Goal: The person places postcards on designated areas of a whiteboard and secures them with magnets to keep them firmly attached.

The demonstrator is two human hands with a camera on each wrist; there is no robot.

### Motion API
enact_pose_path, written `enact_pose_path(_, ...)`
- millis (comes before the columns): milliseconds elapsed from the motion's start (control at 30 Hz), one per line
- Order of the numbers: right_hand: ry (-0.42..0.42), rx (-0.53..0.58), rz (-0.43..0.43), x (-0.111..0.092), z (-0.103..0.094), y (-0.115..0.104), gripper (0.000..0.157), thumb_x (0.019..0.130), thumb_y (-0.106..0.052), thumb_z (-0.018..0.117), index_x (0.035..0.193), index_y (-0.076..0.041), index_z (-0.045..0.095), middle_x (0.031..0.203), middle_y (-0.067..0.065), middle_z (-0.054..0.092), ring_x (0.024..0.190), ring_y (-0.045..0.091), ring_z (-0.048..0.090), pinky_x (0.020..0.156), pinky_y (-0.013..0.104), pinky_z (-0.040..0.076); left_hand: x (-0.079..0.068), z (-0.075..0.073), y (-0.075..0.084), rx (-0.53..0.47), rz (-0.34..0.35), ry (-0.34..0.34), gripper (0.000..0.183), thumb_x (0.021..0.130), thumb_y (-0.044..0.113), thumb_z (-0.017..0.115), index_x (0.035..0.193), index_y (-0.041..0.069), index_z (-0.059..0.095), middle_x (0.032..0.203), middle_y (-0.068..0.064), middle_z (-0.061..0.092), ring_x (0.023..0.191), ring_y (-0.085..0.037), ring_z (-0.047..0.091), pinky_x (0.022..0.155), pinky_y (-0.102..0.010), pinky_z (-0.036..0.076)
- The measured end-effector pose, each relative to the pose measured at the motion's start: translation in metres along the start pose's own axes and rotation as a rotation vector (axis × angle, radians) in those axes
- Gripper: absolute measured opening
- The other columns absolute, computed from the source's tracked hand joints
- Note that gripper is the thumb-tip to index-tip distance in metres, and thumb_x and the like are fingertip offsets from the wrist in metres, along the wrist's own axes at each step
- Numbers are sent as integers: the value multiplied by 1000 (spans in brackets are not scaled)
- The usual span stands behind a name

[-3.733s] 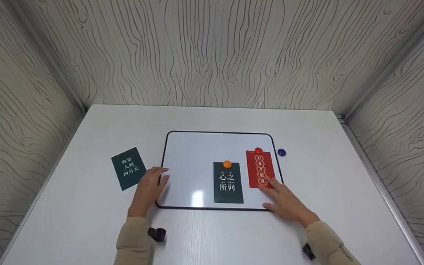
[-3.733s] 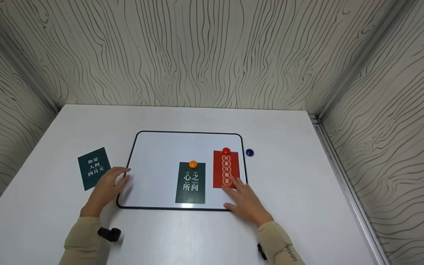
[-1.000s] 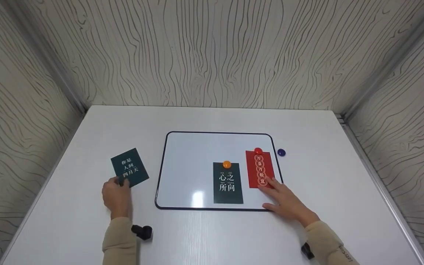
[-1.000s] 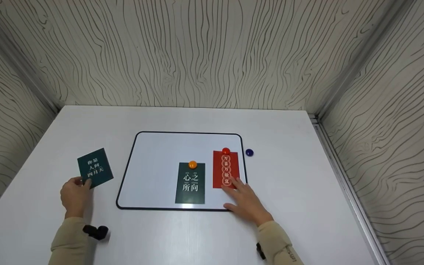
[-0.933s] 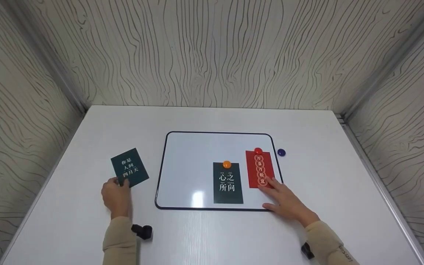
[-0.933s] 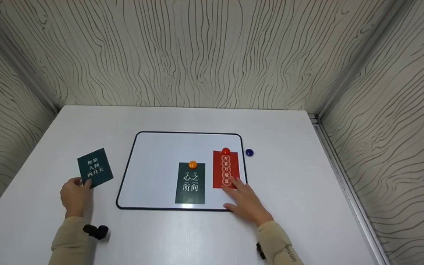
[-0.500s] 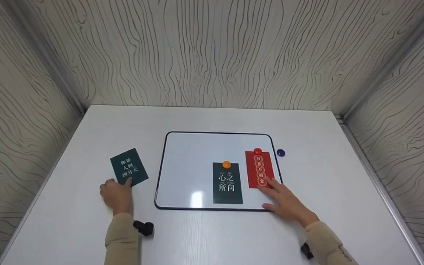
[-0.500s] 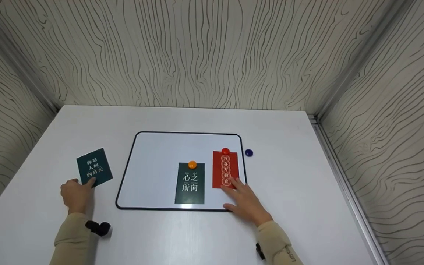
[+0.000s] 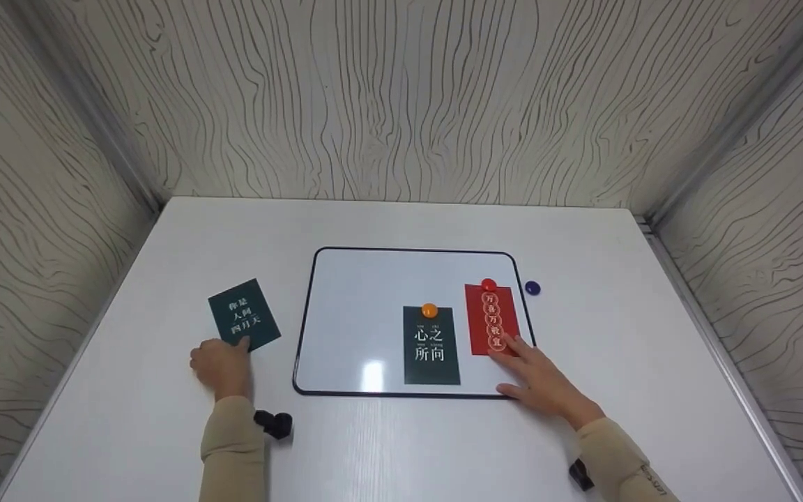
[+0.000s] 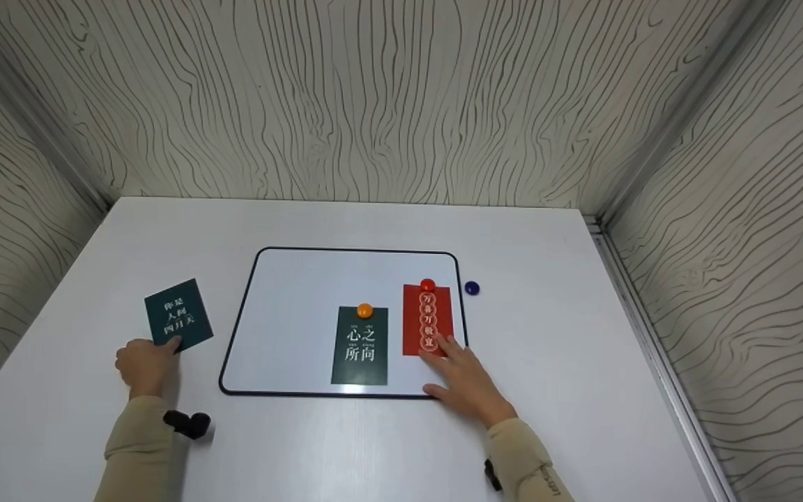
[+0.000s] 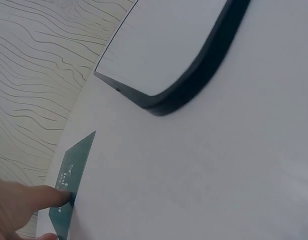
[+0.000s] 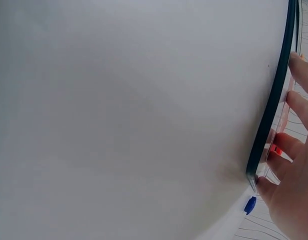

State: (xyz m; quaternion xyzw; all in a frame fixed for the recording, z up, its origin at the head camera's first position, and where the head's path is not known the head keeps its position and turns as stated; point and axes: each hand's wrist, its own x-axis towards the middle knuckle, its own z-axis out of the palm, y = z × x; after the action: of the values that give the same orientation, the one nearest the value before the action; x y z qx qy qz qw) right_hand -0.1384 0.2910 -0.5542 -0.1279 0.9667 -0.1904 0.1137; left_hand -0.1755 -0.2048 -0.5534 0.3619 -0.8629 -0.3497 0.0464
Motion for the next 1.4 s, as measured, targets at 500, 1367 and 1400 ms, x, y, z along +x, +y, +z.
enact_pose_path(500,8,7,-2,-1,-1,-1,62,87,-37,68,144,-27,45,160,7,28,146,36,28,108,56,43,3,-6,3,8,-24,-67,53,92,21,61,121,-22,51,118,-36,51,112,-46,47,99,-55,42)
enact_pose_path(1367,9,0,12,0,0,-1,64,87,-37,68,145,-27,43,161,6,26,147,36,26,109,57,42,6,-11,-2,-452,-67,-11,35,91,5,58,119,-14,51,118,-34,55,116,-42,50,104,-52,39)
enact_pose_path(1400,9,3,13,0,0,-1,64,86,-37,68,145,-27,43,161,6,26,147,36,27,108,56,43,6,-11,-2,-470,-71,-7,35,91,5,59,119,-14,51,118,-34,57,116,-42,51,104,-51,39)
